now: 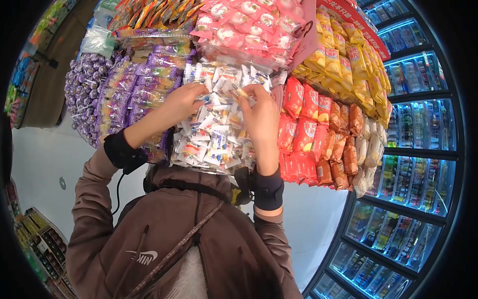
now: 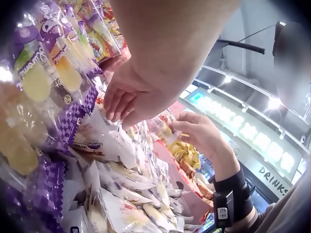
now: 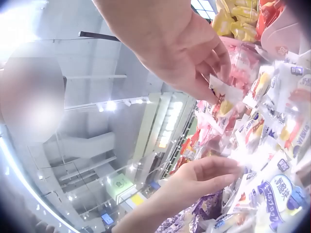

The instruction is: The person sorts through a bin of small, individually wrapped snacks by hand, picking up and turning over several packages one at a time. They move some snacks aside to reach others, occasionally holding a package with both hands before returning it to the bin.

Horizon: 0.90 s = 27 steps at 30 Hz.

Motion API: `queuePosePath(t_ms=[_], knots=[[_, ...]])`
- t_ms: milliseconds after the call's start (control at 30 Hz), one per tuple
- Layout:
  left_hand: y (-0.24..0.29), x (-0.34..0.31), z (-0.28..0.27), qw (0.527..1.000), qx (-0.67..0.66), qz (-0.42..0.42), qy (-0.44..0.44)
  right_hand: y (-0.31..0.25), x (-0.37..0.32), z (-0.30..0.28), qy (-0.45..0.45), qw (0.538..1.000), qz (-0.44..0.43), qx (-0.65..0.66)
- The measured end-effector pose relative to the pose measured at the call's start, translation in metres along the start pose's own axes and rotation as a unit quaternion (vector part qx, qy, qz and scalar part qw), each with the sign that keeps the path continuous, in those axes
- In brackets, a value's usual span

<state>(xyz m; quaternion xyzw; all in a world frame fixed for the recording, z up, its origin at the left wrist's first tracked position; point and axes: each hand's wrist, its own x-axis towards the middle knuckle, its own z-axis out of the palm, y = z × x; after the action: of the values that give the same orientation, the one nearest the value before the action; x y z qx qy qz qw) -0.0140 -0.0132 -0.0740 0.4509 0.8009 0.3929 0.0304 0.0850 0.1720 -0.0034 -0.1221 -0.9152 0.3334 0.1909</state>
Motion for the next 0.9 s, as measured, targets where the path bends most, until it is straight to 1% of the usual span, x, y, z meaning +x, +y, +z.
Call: queuePosePath(t_ms=[100,200,300,400,500,600,700,800,900], knots=[[-0.001,0.007,0.007,0.999,0.026,-0.023,-0.028,0.001,0.005,0.005,-0.023,1.0,0.004,-0.009],[0.005,0.01,0.004,0.998,0.044,-0.041,-0.033,0.004,0.008,0.006,-0.052,0.998,0.015,-0.023],[0.005,0.008,0.011,0.998,0.062,-0.019,0.006,0.014,0.008,0.013,-0.048,0.997,0.019,-0.049],[0.006,0.008,0.012,0.997,0.074,0.013,0.034,0.021,0.009,0.017,-0.067,0.995,0.031,-0.064],[0.013,0.01,0.01,0.993,0.055,-0.096,-0.03,0.016,0.011,0.015,-0.081,0.991,0.047,-0.097],[0.018,0.012,0.005,0.986,-0.041,-0.15,-0.055,0.018,0.013,0.016,-0.078,0.992,0.037,-0.096],[0.014,0.008,0.004,0.992,-0.021,-0.082,-0.097,0.02,0.012,0.014,-0.065,0.996,-0.001,-0.06],[0.02,-0.001,-0.001,0.997,0.023,0.018,-0.076,0.022,0.011,0.012,-0.076,0.996,0.001,-0.037],[0.019,-0.009,0.006,0.992,0.071,0.009,-0.099,0.018,0.012,0.009,-0.094,0.995,0.023,-0.039]])
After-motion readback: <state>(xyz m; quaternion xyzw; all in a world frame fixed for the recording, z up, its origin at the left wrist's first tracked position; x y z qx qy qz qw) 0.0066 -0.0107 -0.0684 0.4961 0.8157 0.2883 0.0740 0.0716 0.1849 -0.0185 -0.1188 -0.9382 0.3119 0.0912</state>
